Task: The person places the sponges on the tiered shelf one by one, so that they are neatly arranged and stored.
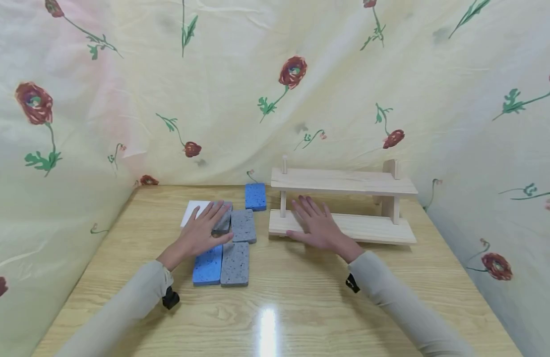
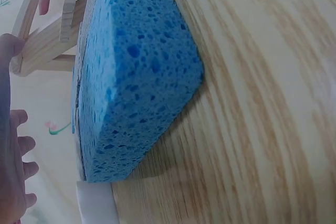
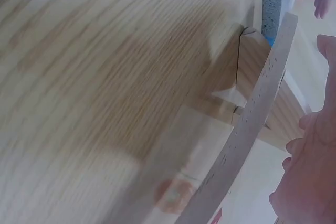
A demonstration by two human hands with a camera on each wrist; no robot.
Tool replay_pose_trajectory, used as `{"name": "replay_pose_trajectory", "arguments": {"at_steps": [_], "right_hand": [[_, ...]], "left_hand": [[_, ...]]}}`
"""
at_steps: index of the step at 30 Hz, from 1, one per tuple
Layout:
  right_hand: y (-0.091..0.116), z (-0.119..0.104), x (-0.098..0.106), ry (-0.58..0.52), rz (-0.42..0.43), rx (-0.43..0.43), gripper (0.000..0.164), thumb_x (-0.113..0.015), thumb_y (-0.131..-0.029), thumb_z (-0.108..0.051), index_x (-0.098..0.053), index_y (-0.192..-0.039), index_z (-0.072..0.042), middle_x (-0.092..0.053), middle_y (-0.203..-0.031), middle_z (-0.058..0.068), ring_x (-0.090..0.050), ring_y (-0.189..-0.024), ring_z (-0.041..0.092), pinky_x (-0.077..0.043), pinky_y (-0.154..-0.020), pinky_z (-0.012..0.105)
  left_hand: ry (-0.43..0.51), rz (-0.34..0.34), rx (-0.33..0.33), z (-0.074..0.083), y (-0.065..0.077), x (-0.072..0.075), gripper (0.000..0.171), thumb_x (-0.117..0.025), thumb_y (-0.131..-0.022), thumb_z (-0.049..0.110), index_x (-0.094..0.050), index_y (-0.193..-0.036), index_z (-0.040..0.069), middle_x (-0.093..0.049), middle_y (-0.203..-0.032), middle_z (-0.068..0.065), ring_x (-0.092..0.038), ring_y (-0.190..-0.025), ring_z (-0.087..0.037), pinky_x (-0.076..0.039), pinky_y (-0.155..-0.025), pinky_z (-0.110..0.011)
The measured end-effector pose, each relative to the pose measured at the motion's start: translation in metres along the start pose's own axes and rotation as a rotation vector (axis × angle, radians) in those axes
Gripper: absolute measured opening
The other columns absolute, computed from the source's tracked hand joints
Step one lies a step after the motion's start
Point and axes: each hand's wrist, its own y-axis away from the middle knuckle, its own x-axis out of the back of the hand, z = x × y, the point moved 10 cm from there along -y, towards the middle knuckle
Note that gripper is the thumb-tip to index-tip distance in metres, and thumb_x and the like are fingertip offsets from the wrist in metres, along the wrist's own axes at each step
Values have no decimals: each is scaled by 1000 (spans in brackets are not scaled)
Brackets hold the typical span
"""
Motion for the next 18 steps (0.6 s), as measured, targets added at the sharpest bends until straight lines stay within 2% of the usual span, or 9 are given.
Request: {"name": "replay_pose_trajectory", "arguments": {"at_steps": [6,12,18], "right_hand": [[3,9,1,36,-14,-2,95,-53,-97,-63,-12,-165,-12,0,-173,11,-2,-159,37,3,-123,68],[12,21,5,42,-21,-5,95,-54,-96,-64,-14,-165,-13,-4,-172,13,-4,-159,38,3,-122,69],[26,35,13,74,-17,-12,94,-54,-96,-63,-13,-165,-14,-5,-172,14,-7,-158,40,0,-121,71]], "left_hand": [[-1,-13,-27,6,1,-1,90,-50,-94,69,-16,-165,25,-15,-172,-4,-9,-160,-32,-8,-125,-64],[8,-20,-64,13,3,-3,91,-51,-93,70,-16,-165,27,-19,-172,-6,-14,-159,-35,-9,-125,-66],[-23,-48,-93,19,6,-7,93,-51,-92,72,-14,-165,28,-12,-172,-2,-16,-158,-36,-11,-125,-65]]}}
